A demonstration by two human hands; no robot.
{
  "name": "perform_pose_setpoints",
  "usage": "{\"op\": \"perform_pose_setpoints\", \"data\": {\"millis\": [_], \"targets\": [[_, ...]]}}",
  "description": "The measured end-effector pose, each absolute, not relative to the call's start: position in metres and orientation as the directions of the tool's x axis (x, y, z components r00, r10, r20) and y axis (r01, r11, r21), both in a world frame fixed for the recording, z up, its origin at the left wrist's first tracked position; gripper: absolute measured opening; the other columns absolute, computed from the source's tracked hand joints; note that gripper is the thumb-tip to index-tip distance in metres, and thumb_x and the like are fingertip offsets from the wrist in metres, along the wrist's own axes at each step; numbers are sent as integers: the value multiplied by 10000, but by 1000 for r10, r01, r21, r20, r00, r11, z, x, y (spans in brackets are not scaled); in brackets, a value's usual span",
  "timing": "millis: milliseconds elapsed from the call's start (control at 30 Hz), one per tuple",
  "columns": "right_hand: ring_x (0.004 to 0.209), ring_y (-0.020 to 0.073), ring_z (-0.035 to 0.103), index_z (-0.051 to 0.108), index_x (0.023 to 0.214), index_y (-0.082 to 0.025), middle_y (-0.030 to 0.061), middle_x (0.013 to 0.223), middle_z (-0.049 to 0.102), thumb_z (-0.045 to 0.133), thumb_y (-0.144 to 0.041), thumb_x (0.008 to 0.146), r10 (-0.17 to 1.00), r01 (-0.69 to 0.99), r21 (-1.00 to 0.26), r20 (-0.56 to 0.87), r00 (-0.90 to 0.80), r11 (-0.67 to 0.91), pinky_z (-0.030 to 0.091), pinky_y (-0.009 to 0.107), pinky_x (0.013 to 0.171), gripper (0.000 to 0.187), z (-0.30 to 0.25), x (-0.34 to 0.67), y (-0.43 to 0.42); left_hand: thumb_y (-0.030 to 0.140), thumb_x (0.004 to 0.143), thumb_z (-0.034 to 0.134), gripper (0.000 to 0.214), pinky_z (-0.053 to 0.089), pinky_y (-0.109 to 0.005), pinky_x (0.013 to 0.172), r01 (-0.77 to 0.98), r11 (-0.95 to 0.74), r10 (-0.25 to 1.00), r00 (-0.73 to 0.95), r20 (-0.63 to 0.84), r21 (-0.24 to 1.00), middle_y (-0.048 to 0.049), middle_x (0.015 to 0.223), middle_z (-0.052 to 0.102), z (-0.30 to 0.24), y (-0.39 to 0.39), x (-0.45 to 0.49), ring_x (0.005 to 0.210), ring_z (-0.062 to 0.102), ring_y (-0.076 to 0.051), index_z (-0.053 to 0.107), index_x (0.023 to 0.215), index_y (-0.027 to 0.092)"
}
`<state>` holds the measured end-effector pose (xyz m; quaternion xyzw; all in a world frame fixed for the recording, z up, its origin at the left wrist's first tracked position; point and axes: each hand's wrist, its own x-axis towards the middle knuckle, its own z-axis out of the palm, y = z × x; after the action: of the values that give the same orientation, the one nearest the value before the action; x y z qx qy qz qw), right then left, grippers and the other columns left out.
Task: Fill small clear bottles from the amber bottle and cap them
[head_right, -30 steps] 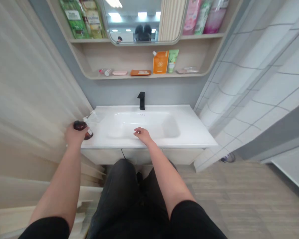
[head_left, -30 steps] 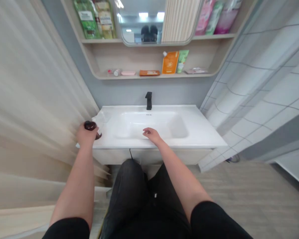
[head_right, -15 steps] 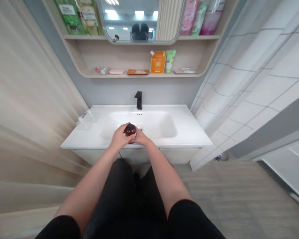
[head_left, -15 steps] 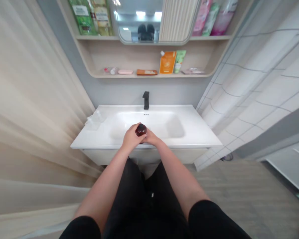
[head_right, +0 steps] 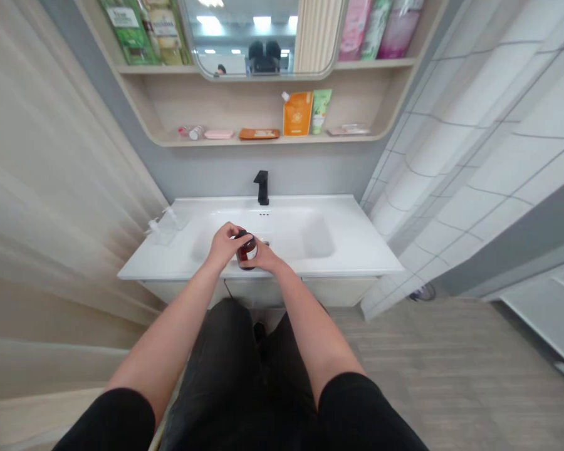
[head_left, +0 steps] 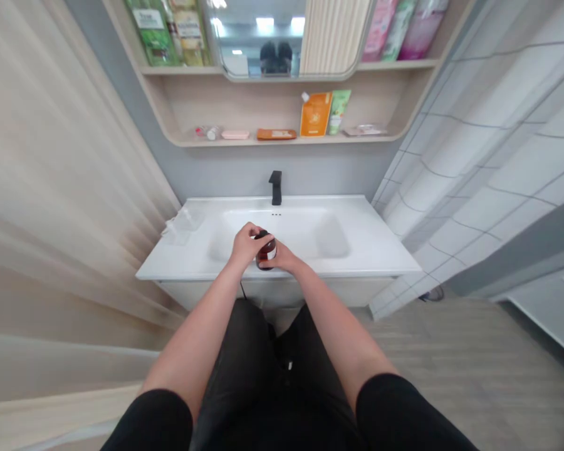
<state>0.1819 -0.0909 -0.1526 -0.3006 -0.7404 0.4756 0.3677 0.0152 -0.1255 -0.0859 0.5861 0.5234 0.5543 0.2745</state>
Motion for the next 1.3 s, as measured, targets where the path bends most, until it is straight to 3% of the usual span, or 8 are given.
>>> {"op": "perform_pose_setpoints", "data": {"millis": [200, 267, 367, 500, 567, 733, 1000, 1300], "targets": [[1166, 294, 690, 580, 1484, -199, 83, 1275, 744, 986, -396, 632, 790, 35, -936, 276, -547, 351, 543, 475, 1105, 964, -155, 181, -90, 358, 852, 743, 486, 507, -499, 1133, 40, -423, 905, -25, 424, 905, -119, 1230, 782, -88, -134, 23, 1252, 711, -298, 653, 1311, 227], [1182, 294, 689, 573, 1495, -203, 82, 1287, 743, 980, -390, 641, 778, 9, -938, 283, -561, 347, 542, 470, 1109, 965, -154, 181, -91, 372, 850, 736, 451, 535, -489, 1096, 40, -399, 910, -105, 401, 916, -116, 1187, 783, -88, -135, 20, 1197, 728, -291, 673, 1271, 219], [1190, 296, 686, 563, 1512, -206, 82, 1293, 743, 973, -370, 651, 776, 7, -936, 286, -562, 351, 544, 467, 1109, 968, -152, 181, -93, 329, 770, 824, 465, 557, -456, 1071, 213, -377, 892, -178, 416, 901, -107, 1180, 765, -85, -135, 20, 1142, 731, -274, 716, 1208, 215], [1180, 290, 691, 596, 1455, -212, 77, 1302, 737, 974, -370, 639, 791, 34, -932, 287, -540, 361, 542, 467, 1120, 913, -154, 180, -92, 256, 839, 724, 391, 514, -467, 1170, 235, -419, 903, 3, 430, 877, -102, 1322, 769, -77, -137, 19, 1298, 695, -289, 770, 1226, 229], [1158, 287, 700, 613, 1419, -214, 68, 1261, 746, 974, -370, 628, 797, 43, -935, 275, -538, 352, 549, 471, 1112, 883, -156, 180, -91, 236, 875, 661, 311, 492, -476, 1202, 232, -396, 913, -2, 407, 888, -95, 1309, 787, -75, -139, 19, 1315, 696, -290, 807, 1150, 224], [1142, 293, 705, 622, 1391, -205, 70, 1203, 757, 969, -365, 635, 792, 44, -938, 265, -551, 344, 577, 470, 1071, 847, -155, 180, -92, 289, 833, 781, 182, 569, -427, 1044, 340, -331, 894, -184, 408, 880, -65, 1067, 825, -74, -142, 22, 1039, 757, -255, 820, 997, 221], [1106, 288, 708, 628, 1335, -200, 67, 1193, 755, 975, -367, 621, 800, 55, -939, 257, -543, 339, 575, 469, 1060, 811, -153, 179, -94, 286, 759, 871, 195, 533, -333, 782, 378, -253, 851, -350, 391, 890, -13, 895, 756, -75, -139, 32, 779, 643, -184, 787, 925, 228], [1133, 296, 697, 628, 1348, -195, 75, 1231, 746, 966, -358, 616, 813, 147, -930, 209, -543, 337, 558, 473, 1068, 822, -150, 181, -95, 357, 835, 863, 194, 518, -358, 815, 671, -438, 836, 60, 546, 597, -31, 864, 648, -48, -125, 15, 814, 629, -203, 740, 759, 228]]}}
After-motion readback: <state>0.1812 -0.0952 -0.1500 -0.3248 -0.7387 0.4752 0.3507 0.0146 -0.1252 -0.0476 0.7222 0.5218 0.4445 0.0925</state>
